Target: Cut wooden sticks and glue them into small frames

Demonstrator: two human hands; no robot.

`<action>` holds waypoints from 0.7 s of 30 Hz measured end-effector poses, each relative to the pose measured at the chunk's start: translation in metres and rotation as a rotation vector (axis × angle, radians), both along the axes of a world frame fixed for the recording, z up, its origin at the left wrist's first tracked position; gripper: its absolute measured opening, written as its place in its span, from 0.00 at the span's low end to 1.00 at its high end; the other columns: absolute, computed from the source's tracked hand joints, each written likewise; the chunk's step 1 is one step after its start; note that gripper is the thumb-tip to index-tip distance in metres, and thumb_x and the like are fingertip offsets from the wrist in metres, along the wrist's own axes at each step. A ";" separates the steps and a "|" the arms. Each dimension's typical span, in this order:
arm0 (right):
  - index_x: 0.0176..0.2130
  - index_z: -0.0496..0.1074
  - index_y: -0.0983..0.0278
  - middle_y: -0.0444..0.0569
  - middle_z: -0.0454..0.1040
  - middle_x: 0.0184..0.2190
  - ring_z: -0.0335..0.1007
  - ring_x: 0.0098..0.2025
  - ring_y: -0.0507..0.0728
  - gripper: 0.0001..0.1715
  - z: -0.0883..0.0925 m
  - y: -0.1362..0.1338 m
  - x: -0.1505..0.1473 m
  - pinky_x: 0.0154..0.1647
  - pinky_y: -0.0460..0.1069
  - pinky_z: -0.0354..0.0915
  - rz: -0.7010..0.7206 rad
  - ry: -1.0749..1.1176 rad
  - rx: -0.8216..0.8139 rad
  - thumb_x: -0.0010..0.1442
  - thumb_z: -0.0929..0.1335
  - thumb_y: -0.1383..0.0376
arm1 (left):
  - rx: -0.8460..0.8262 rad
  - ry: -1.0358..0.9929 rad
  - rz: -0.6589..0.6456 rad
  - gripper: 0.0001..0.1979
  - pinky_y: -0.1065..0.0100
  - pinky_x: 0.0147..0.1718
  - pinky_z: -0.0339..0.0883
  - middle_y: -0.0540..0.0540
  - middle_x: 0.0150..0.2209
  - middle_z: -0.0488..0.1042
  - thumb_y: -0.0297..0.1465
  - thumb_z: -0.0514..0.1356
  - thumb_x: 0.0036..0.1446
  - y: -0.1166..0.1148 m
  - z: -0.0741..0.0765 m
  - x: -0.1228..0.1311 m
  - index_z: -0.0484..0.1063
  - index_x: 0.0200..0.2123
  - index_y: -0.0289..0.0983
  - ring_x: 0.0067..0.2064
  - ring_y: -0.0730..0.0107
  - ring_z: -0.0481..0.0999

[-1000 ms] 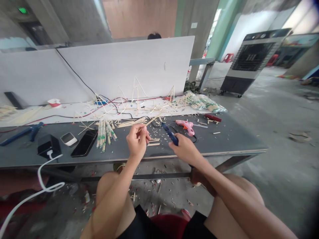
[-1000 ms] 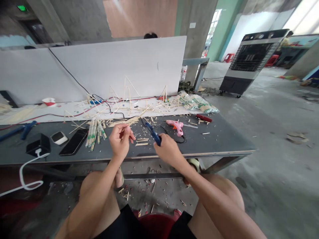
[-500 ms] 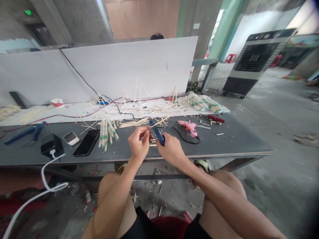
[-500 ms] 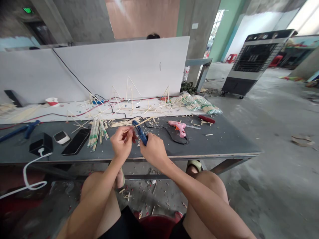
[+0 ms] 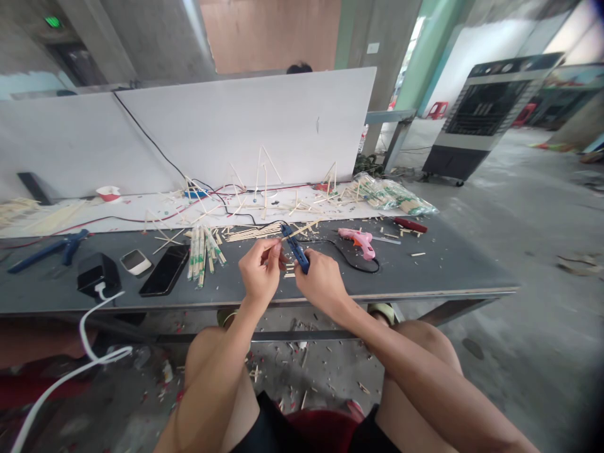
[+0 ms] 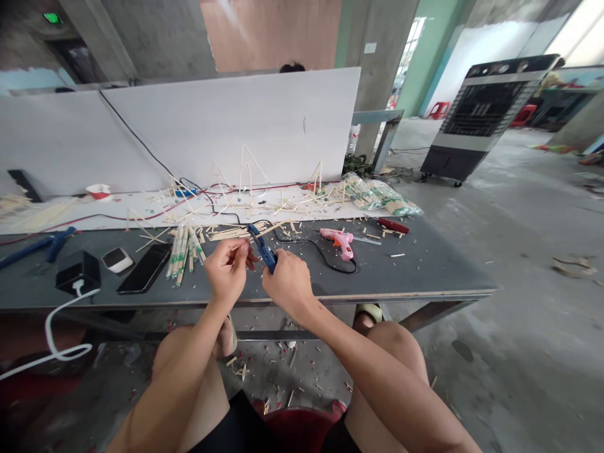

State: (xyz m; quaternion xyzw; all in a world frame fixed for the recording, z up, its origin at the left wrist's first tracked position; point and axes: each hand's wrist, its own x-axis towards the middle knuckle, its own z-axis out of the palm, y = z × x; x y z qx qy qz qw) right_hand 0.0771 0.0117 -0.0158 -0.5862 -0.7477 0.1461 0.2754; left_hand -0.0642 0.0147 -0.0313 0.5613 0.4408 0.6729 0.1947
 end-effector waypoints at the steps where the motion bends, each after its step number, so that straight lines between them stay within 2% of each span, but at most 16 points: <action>1: 0.36 0.71 0.63 0.55 0.79 0.34 0.74 0.34 0.60 0.06 0.000 0.000 0.000 0.33 0.49 0.57 0.002 0.000 -0.002 0.60 0.65 0.64 | -0.003 -0.001 0.000 0.10 0.70 0.24 0.68 0.48 0.27 0.75 0.40 0.63 0.60 0.000 0.000 0.000 0.75 0.37 0.40 0.24 0.70 0.75; 9: 0.36 0.71 0.63 0.54 0.78 0.34 0.74 0.34 0.60 0.06 -0.002 -0.001 -0.002 0.32 0.49 0.56 -0.001 -0.004 -0.015 0.61 0.65 0.64 | -0.063 -0.024 -0.029 0.10 0.70 0.24 0.70 0.47 0.28 0.77 0.40 0.64 0.59 -0.003 0.001 0.001 0.75 0.37 0.39 0.26 0.68 0.76; 21: 0.36 0.72 0.63 0.54 0.79 0.34 0.75 0.33 0.60 0.10 -0.002 0.001 -0.006 0.32 0.49 0.54 0.036 -0.001 -0.022 0.64 0.64 0.61 | -0.021 0.012 0.011 0.11 0.71 0.26 0.70 0.47 0.31 0.77 0.41 0.63 0.60 0.000 0.001 -0.002 0.75 0.38 0.39 0.26 0.70 0.77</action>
